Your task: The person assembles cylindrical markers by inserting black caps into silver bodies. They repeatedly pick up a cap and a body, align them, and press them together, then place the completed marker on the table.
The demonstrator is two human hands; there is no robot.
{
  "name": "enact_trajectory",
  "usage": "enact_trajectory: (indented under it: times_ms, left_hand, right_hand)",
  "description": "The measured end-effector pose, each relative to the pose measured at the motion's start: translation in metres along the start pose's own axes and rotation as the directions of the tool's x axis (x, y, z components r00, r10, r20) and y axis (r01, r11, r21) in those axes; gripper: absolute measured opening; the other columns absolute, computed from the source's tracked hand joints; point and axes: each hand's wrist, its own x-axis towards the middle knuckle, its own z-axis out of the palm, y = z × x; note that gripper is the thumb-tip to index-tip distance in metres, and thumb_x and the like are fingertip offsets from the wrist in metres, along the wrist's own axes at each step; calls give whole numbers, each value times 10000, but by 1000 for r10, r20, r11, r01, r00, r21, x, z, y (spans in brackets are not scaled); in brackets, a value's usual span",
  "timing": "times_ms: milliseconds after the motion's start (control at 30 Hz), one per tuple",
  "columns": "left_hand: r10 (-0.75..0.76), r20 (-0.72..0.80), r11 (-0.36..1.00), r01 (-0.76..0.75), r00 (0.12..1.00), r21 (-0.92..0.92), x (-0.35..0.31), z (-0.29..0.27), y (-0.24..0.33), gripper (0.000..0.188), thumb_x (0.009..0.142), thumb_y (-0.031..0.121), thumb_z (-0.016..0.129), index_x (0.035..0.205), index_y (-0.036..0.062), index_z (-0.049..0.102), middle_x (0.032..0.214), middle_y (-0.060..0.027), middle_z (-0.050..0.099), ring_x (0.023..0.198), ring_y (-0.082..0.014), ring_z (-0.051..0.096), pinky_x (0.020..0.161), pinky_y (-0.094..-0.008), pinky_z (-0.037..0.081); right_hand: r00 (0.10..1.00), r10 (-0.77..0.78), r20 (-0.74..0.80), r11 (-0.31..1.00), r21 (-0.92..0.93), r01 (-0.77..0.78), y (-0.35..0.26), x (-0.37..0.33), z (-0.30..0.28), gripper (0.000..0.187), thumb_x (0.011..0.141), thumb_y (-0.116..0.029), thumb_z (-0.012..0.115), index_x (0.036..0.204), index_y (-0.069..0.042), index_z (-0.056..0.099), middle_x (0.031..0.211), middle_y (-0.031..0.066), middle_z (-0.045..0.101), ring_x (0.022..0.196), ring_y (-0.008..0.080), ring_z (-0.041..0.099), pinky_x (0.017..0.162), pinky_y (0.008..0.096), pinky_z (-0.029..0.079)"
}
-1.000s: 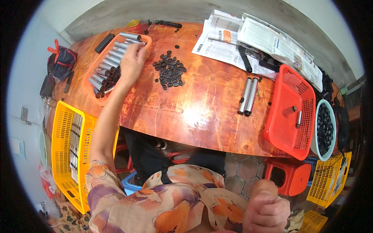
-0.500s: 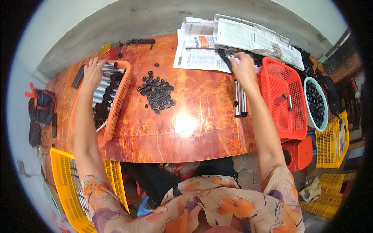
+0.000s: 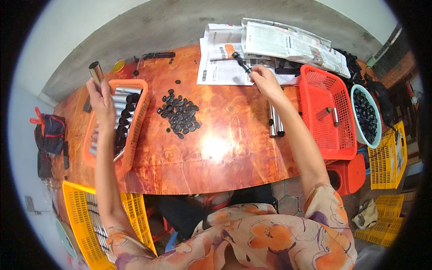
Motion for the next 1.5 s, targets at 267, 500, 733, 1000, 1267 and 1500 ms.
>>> enact_trajectory:
  times_ms: [267, 500, 733, 1000, 1267, 1500]
  left_hand:
    - [-480, 579, 169, 718, 658, -675, -148, 55, 174, 400, 942, 258, 526, 1238, 3, 442, 698, 16, 447, 517, -59, 403, 444, -188, 325]
    - [-457, 667, 11, 753, 589, -658, -195, 50, 184, 347, 946, 297, 521, 1131, 3, 538, 657, 20, 433, 493, -53, 403, 423, -182, 328]
    - [-505, 522, 255, 697, 688, -671, -213, 28, 191, 220, 893, 206, 614, 1026, 35, 575, 709, 22, 502, 493, -38, 401, 440, -177, 309]
    - [-326, 687, -105, 697, 650, -710, -221, 14, 187, 470, 959, 454, 413, 1124, 31, 536, 701, 3, 506, 546, -78, 448, 503, -230, 371]
    - [-330, 773, -152, 777, 542, -611, -224, 15, 181, 338, 951, 267, 480, 1193, 32, 499, 863, -52, 537, 763, -132, 519, 624, -251, 448]
    - [-278, 812, 505, 798, 513, -330, -235, 17, 201, 457, 812, 50, 659, 1242, 13, 509, 1062, -34, 578, 970, -100, 549, 857, -250, 439]
  right_hand:
    - [742, -31, 670, 444, 674, -590, -77, -156, 19, 242, 928, -220, 553, 1113, -68, 519, 720, 1, 497, 467, 31, 355, 397, 167, 256]
    - [665, -79, 742, 567, 583, -582, -63, -205, 25, 287, 931, -220, 545, 1148, -37, 502, 718, 25, 520, 477, 46, 397, 417, 172, 305]
    - [858, -238, 456, 833, 549, -61, -63, -230, 50, 256, 865, -155, 651, 1039, -56, 490, 696, 24, 578, 484, 39, 447, 436, 191, 335]
    - [539, -47, 841, 701, 412, -582, -77, -242, 40, 489, 980, -468, 344, 910, -28, 545, 601, 16, 464, 468, 48, 364, 406, 180, 271]
    - [774, 20, 633, 645, 583, -493, -58, -244, 32, 491, 950, -510, 400, 880, -56, 571, 615, -23, 445, 499, 59, 345, 457, 202, 276]
    - [889, 25, 457, 739, 591, -324, -64, -225, 24, 305, 907, -285, 592, 1076, -31, 577, 595, -51, 444, 474, 21, 329, 419, 182, 226]
